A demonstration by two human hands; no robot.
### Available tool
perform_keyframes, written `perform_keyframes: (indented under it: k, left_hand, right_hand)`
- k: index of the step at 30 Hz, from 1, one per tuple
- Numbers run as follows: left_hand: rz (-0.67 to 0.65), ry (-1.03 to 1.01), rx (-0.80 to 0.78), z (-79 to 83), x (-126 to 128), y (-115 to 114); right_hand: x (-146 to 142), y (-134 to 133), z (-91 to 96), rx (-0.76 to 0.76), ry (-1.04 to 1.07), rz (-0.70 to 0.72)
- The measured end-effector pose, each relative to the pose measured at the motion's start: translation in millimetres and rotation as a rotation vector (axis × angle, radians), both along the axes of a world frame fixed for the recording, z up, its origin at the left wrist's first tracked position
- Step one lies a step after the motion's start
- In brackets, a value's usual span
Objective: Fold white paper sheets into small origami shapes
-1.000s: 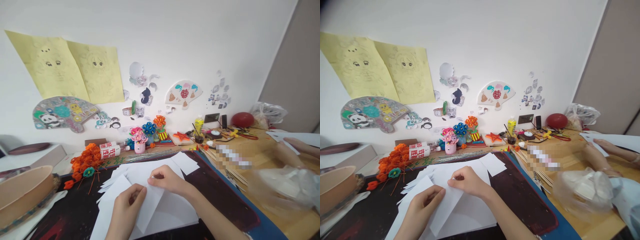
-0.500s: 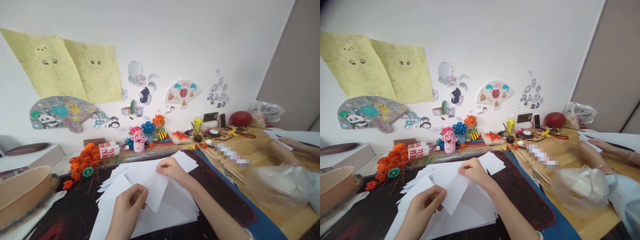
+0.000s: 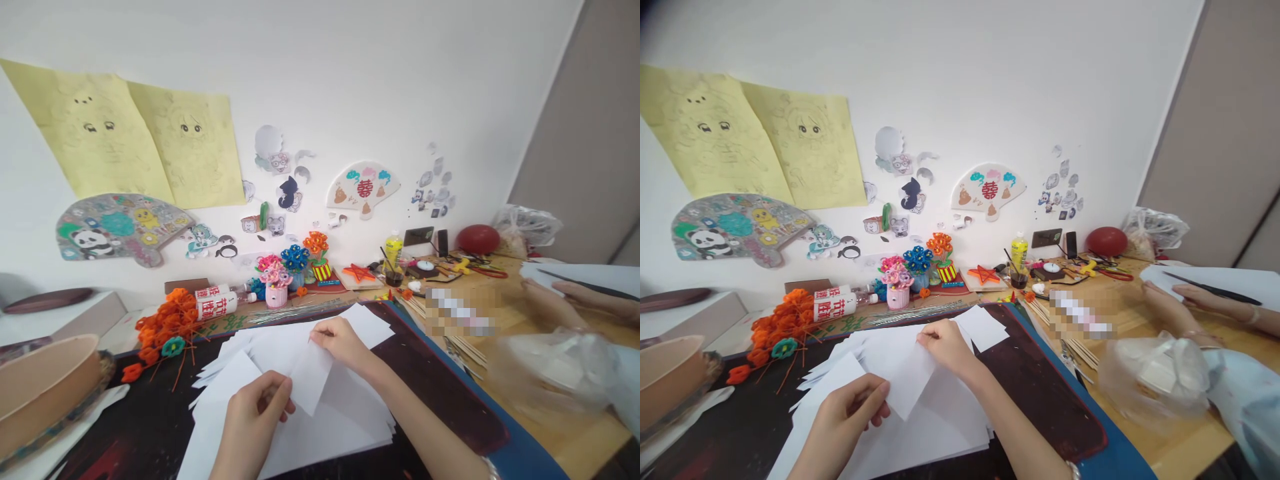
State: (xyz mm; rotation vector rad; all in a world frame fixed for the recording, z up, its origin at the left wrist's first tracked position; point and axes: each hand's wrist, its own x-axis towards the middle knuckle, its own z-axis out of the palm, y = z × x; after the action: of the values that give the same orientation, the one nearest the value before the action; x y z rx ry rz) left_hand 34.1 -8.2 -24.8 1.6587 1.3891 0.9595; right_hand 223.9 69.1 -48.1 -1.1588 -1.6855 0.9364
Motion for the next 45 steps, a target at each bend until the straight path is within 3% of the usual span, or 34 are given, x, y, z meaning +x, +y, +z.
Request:
perform_keyframes:
  k: [12, 20, 26, 35, 40, 45]
  left_hand:
    - [0.029, 0.024, 0.042, -3.0, -1, 0]
    - [0.039, 0.238, 0.133, -2.5, -1, -2]
    - [0.052, 0.317, 0.226, -3.6, 1, -5]
    - [0.075, 0.372, 0.243, -5.2, 0, -5]
    - [0.084, 0.614, 0.300, -12.3, -1, -6]
    - [0.042, 0.930, 0.455, -18.1, -5, -6]
  right_hand:
    - [-7, -4, 0.1, -0.030, 0.060, -0.039]
    - [-7, -4, -2.7, -0.011, 0.064, -0.085]
    - [-7, -3, -1.5, 0.003, -0.036, -0.031]
    - [-8, -7, 3.1, 0.019, -0.070, -0.020]
    - [-8, -10, 5.6, 0.023, -0.056, -0.016]
    - [-3, -10, 9.1, 0.016, 0.042, -0.082]
